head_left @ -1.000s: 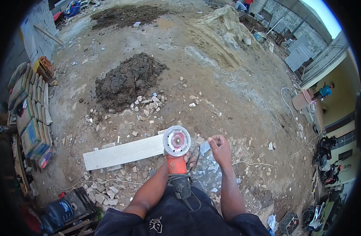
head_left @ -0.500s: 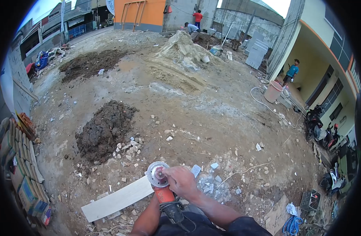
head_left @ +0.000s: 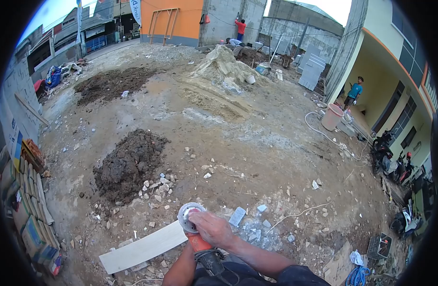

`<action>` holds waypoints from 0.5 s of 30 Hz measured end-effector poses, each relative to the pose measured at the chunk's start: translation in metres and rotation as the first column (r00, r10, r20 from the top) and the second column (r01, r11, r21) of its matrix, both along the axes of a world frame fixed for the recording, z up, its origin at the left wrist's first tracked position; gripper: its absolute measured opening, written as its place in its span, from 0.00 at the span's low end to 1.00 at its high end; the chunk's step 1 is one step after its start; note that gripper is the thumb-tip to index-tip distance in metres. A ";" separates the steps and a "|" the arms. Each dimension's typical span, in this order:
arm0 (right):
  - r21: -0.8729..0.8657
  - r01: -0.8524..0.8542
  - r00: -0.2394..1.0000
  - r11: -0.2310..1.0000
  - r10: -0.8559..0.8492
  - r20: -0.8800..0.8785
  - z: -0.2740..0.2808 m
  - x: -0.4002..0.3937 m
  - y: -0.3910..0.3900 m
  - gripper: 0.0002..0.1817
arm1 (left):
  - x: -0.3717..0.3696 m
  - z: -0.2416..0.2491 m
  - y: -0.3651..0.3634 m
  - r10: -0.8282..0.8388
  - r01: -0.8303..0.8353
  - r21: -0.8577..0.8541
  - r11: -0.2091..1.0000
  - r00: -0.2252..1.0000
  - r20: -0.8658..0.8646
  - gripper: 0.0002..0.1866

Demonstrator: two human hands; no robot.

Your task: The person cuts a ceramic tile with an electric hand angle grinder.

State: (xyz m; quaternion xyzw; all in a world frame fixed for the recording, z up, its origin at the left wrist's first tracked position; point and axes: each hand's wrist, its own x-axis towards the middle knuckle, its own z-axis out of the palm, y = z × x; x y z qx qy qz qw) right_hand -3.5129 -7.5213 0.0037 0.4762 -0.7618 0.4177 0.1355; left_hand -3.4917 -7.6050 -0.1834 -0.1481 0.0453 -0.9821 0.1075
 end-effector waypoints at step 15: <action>0.012 -0.046 0.998 0.999 0.046 -0.042 0.004 -0.002 0.008 0.17 | -0.005 -0.012 0.000 -0.194 0.179 0.141 0.974 0.975 0.105 0.27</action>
